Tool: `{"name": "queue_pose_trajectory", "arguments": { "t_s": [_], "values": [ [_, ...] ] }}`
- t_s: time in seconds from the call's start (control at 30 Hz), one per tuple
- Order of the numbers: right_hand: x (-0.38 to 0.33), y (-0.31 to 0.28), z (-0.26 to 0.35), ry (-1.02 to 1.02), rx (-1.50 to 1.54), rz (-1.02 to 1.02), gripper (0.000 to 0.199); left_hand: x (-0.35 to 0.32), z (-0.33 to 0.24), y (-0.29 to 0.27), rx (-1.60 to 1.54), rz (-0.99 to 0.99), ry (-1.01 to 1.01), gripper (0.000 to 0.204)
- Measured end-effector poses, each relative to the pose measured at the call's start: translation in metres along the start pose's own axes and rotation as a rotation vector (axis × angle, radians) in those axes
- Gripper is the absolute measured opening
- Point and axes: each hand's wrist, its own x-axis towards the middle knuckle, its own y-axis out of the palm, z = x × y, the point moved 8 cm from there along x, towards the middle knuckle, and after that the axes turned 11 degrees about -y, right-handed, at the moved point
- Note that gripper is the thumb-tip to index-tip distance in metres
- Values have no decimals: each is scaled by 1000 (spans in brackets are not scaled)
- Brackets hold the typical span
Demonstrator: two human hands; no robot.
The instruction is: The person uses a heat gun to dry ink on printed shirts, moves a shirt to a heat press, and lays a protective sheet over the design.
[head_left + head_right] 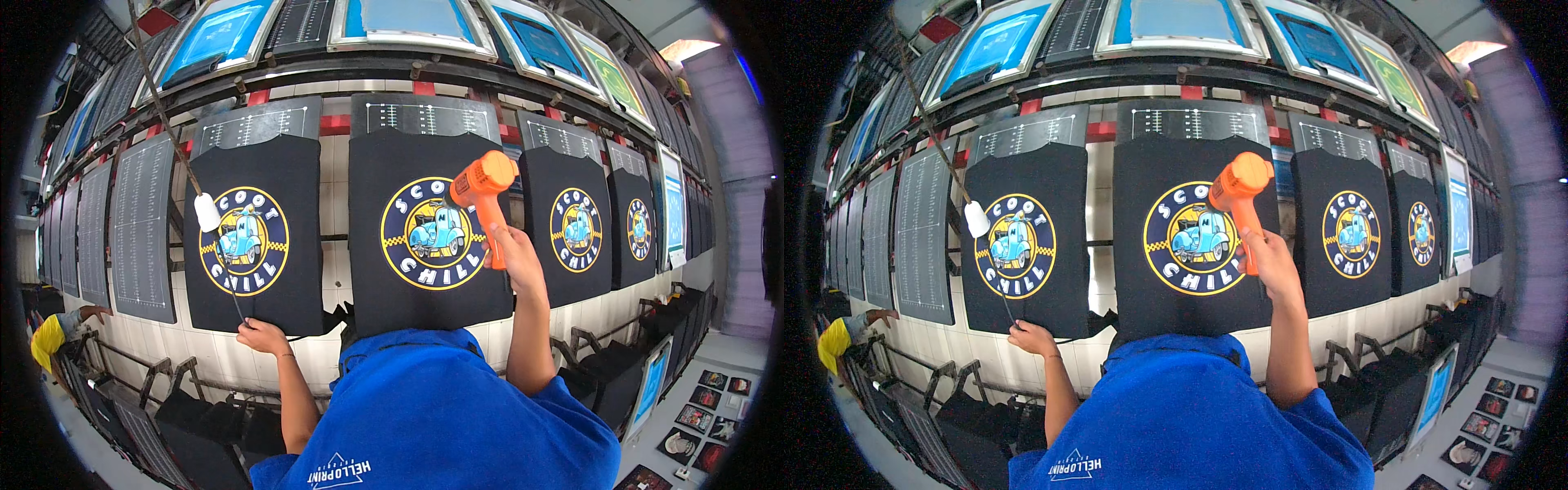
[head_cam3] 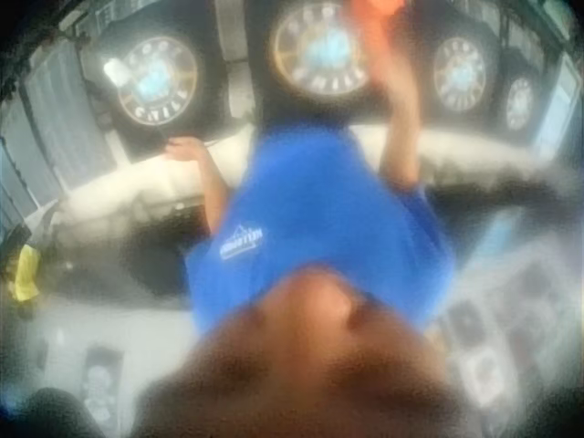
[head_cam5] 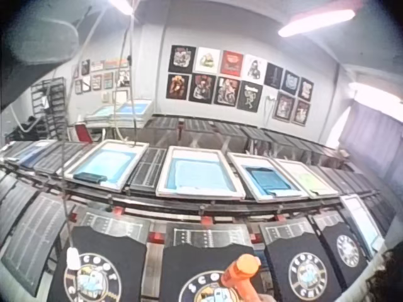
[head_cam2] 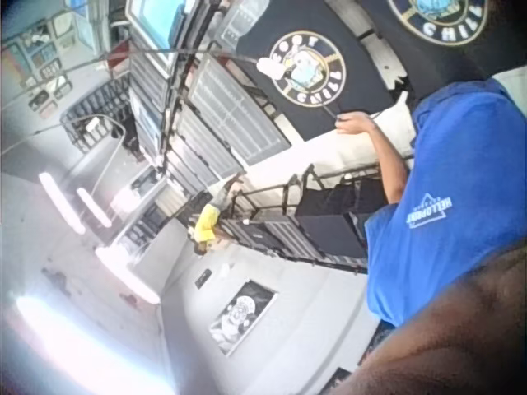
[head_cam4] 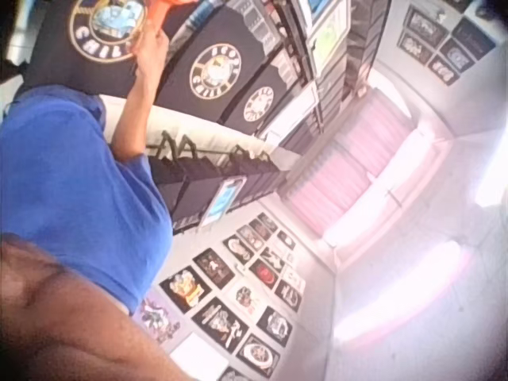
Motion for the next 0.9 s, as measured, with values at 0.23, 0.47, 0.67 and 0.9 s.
{"name": "queue_pose_trajectory", "arguments": {
  "t_s": [0.23, 0.47, 0.67, 0.9],
  "values": [
    [0, 29, 5, 35, 49, 81, 30, 4, 3, 1, -8, 5, 17, 34],
    [-8, 40, 2, 14, 18, 87, 32, 3, 2, -1, -23, -17, 24, 29],
    [-14, 35, -1, 26, 8, 90, 30, 6, 9, 2, -36, 1, 39, 33],
    [-17, 28, -1, 50, 42, 52, 31, 10, 13, 4, -28, 26, 54, 30]
  ]
}}
